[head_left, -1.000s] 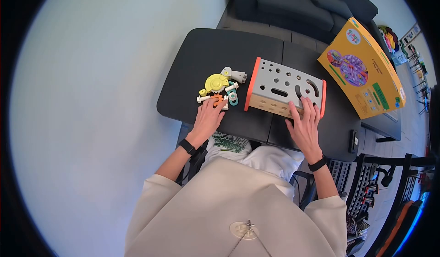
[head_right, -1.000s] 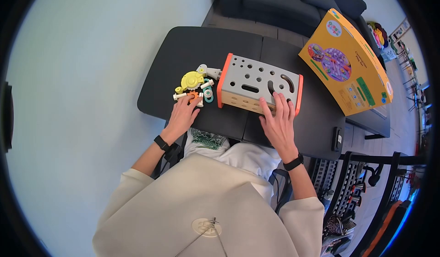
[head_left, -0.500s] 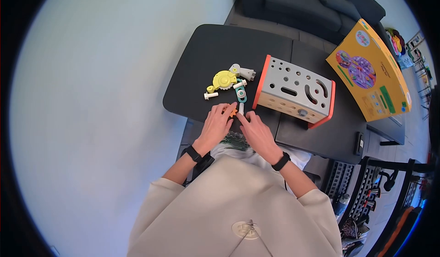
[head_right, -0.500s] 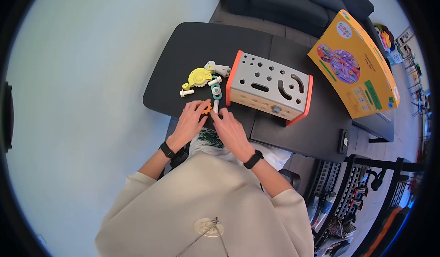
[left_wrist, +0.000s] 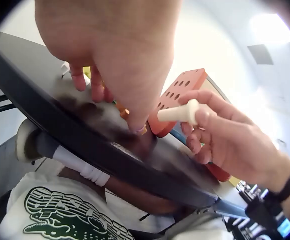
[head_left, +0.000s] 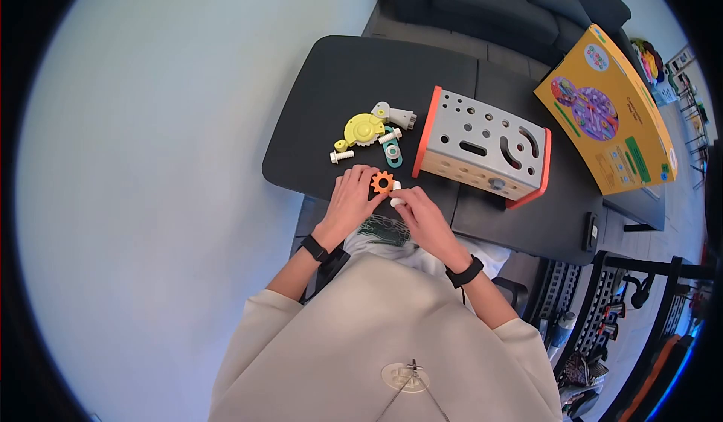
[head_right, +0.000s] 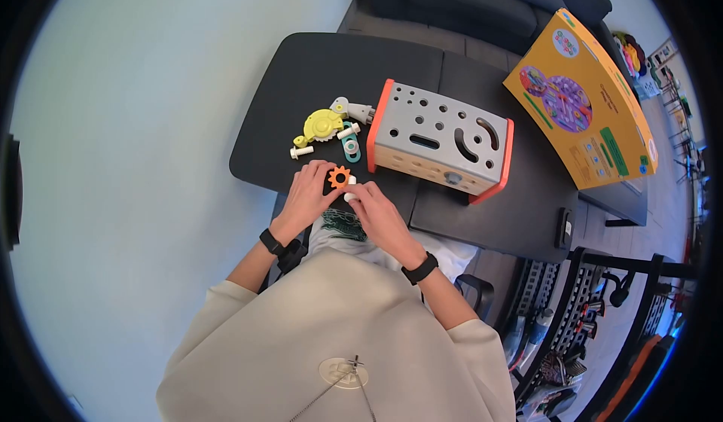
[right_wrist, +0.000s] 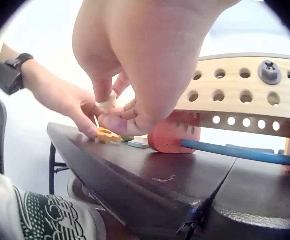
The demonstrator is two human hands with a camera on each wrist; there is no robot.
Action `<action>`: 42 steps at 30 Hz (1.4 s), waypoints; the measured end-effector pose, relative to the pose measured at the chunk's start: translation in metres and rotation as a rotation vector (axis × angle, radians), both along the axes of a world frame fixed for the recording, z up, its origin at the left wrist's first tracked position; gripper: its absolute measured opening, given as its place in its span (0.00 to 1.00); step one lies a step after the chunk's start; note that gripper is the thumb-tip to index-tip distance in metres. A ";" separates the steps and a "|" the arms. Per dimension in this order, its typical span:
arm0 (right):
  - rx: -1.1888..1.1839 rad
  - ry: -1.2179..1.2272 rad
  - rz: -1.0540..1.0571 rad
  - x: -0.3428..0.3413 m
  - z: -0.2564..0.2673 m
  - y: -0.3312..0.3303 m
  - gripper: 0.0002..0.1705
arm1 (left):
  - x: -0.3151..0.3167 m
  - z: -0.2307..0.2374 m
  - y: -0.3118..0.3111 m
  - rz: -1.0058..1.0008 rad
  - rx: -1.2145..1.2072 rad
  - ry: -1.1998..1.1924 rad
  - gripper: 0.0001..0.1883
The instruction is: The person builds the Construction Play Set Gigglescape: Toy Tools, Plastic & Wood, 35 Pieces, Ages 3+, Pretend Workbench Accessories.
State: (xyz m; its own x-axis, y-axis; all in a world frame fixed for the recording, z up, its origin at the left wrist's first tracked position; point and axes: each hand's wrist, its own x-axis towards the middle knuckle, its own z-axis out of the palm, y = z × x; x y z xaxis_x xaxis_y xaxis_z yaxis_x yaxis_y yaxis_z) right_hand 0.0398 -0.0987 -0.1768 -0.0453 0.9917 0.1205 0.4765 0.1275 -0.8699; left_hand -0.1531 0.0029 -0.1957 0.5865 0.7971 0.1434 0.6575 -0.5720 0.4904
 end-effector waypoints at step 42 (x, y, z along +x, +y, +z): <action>-0.008 0.402 -0.471 0.055 -0.010 -0.035 0.16 | 0.104 0.100 0.027 -0.568 0.454 -0.020 0.40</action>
